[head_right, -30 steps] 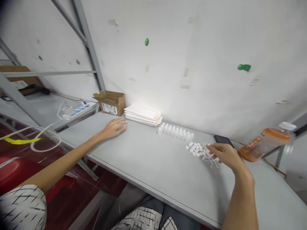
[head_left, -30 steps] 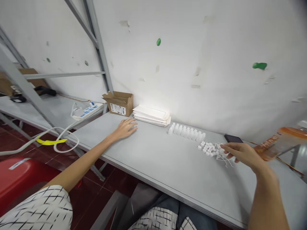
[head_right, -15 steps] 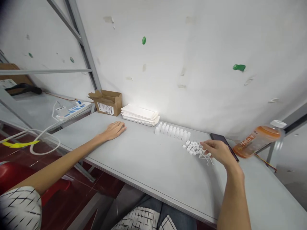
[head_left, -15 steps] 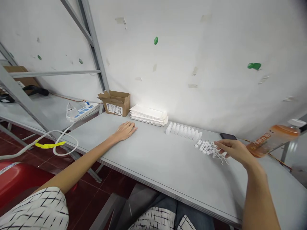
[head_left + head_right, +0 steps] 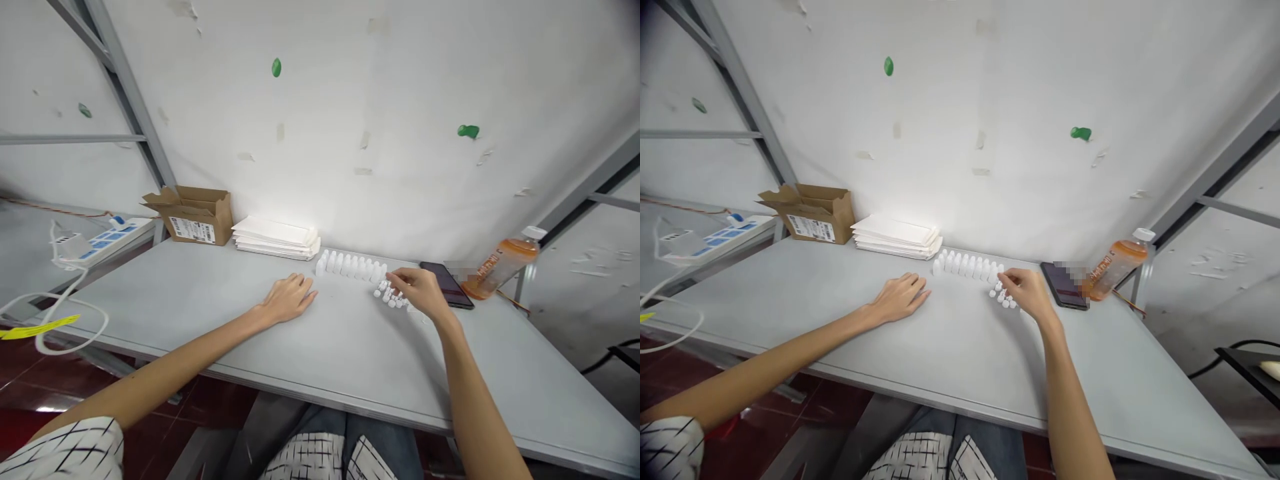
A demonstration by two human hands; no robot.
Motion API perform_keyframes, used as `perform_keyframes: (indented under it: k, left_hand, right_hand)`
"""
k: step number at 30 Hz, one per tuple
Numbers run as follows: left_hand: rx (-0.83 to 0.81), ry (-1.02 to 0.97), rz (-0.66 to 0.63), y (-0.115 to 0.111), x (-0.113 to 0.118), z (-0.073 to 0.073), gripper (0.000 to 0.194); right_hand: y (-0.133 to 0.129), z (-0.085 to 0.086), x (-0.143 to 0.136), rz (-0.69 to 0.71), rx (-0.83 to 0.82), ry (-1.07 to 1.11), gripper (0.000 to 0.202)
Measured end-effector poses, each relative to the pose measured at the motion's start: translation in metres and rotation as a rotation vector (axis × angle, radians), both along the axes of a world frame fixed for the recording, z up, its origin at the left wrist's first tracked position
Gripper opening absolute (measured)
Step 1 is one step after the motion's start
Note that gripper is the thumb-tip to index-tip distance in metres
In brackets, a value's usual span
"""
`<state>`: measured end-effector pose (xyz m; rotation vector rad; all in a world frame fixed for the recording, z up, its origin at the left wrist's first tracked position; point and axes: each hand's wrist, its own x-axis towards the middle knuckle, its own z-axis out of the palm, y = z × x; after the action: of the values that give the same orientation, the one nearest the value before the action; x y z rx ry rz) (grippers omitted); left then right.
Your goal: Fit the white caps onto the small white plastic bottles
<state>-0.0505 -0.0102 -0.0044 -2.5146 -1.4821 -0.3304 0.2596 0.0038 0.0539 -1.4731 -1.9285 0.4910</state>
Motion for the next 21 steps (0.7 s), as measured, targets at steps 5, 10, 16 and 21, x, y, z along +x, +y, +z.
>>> perform_keyframes:
  k: [5, 10, 16, 21]
  left_hand:
    - [0.114, 0.025, -0.071, 0.003, 0.046, -0.003, 0.033]
    - [0.310, -0.066, -0.158, 0.008, 0.059, -0.003, 0.035]
    - [0.446, -0.300, -0.105, 0.026, 0.020, 0.006, 0.030]
    - [0.377, -0.503, 0.051, 0.042, -0.002, 0.010, 0.036]
  right_hand:
    - [-0.004, -0.010, -0.027, 0.127, 0.021, -0.088, 0.034]
    - [-0.005, -0.020, -0.040, 0.137, 0.020, -0.194, 0.033]
    - [-0.009, -0.030, -0.059, 0.165, 0.075, -0.234, 0.021]
    - [-0.018, -0.039, -0.086, 0.227, 0.143, -0.297, 0.022]
